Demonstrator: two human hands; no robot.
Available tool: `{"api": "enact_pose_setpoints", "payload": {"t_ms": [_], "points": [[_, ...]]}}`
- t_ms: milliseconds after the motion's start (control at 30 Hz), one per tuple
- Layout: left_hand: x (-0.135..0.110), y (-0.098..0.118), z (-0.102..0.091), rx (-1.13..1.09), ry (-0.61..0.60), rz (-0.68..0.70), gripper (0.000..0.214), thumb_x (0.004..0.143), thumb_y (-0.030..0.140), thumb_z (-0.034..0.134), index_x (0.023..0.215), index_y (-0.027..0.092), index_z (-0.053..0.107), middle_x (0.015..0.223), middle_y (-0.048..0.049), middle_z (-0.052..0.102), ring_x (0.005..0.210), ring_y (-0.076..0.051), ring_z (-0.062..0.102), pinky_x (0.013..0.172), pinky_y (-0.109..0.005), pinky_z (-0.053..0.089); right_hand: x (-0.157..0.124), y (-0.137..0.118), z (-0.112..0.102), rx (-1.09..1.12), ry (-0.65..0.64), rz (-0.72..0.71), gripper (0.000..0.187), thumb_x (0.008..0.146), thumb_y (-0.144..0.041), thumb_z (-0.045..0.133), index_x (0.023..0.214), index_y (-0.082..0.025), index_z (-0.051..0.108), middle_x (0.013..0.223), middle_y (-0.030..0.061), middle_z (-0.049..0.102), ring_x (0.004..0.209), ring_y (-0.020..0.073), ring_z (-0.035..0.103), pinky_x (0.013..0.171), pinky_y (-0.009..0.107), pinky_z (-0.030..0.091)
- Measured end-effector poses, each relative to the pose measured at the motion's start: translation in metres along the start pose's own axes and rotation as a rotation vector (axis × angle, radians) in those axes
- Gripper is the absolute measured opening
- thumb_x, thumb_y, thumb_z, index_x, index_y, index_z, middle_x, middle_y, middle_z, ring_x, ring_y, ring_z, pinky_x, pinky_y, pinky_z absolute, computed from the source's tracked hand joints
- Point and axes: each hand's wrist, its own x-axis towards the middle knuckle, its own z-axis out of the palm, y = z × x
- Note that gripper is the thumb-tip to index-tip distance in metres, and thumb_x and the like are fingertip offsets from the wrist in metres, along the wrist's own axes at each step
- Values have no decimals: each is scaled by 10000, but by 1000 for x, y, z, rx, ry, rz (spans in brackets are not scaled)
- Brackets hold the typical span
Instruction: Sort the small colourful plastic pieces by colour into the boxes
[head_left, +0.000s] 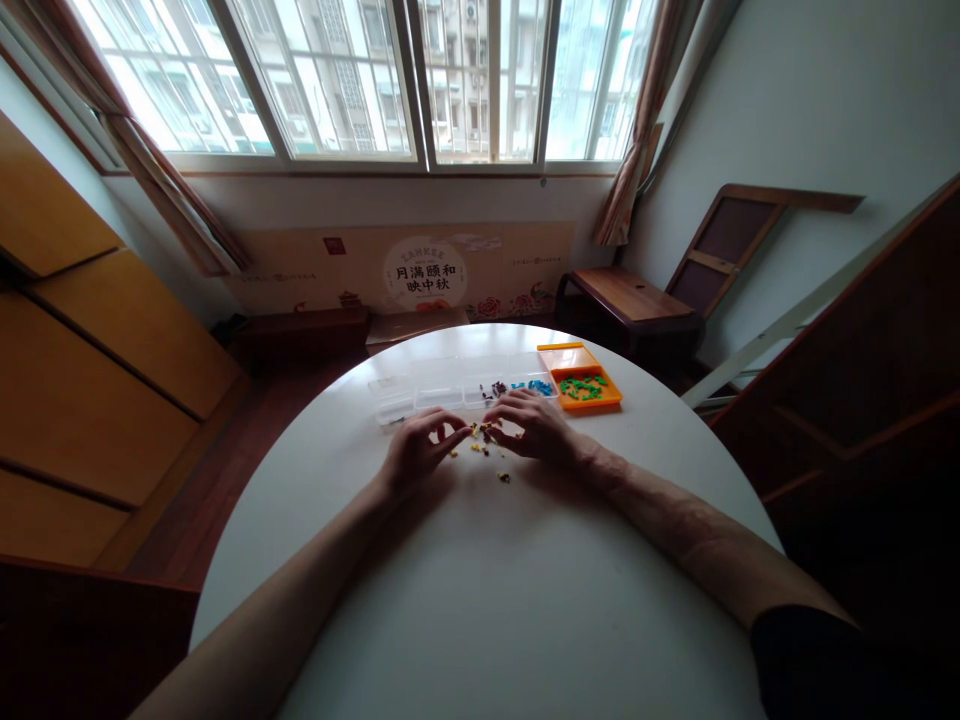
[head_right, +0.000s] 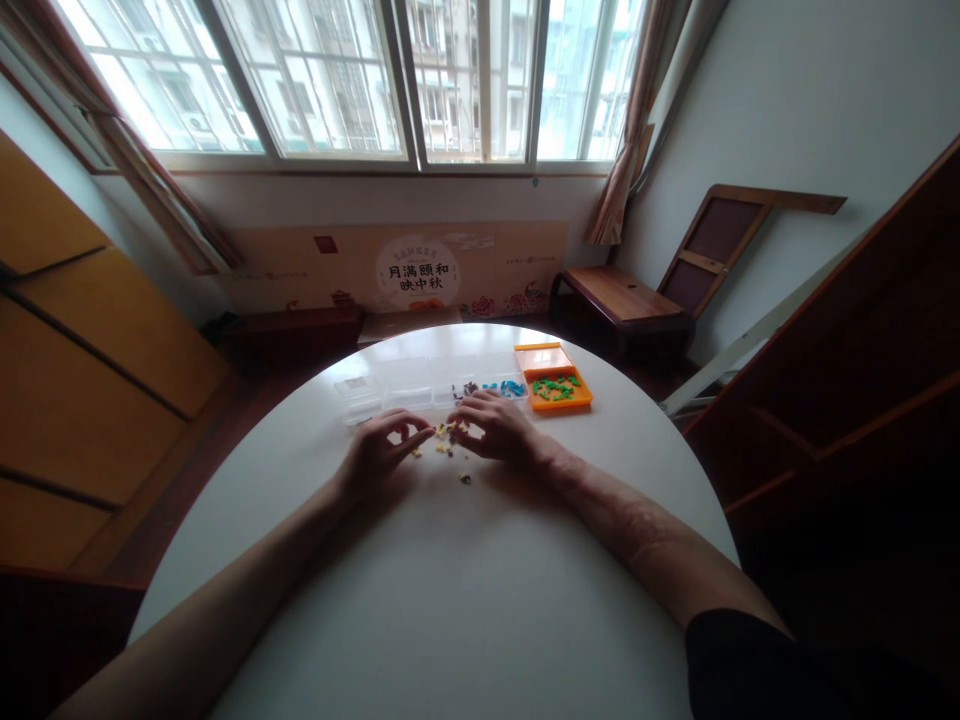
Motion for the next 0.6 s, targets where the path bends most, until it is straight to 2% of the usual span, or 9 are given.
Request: {"api": "enact_pose_setpoints", "payload": {"t_ms": [167,367,600], "points": [[-1,0,2,-27,-6,85,229,1050,427,733,992,226,827,969,-62,807,748,-169,704,727,-292,570,1,-2,1,24,-45,-104,148,1097,-382,670,1143,-274,761,1023,54,796,964,228,715,949,386,533],[-2,1,4,13,-19,120,208,1059,406,725,1021,241,846,993,-76,823,791,-188,744,803,-327,608,1,1,3,-13,-21,-95,173,1119,-374,631,1083,-273,766,996,44,803,932,218,715,928,385,525],[-2,-2,4,32,-13,178,188,1069,374,716,1051,249,855,989,-63,829,792,-180,746,805,-324,605,2,-1,4,0,0,-103,129,1098,-304,637,1075,-270,759,991,35,806,942,208,724,950,375,529]]}}
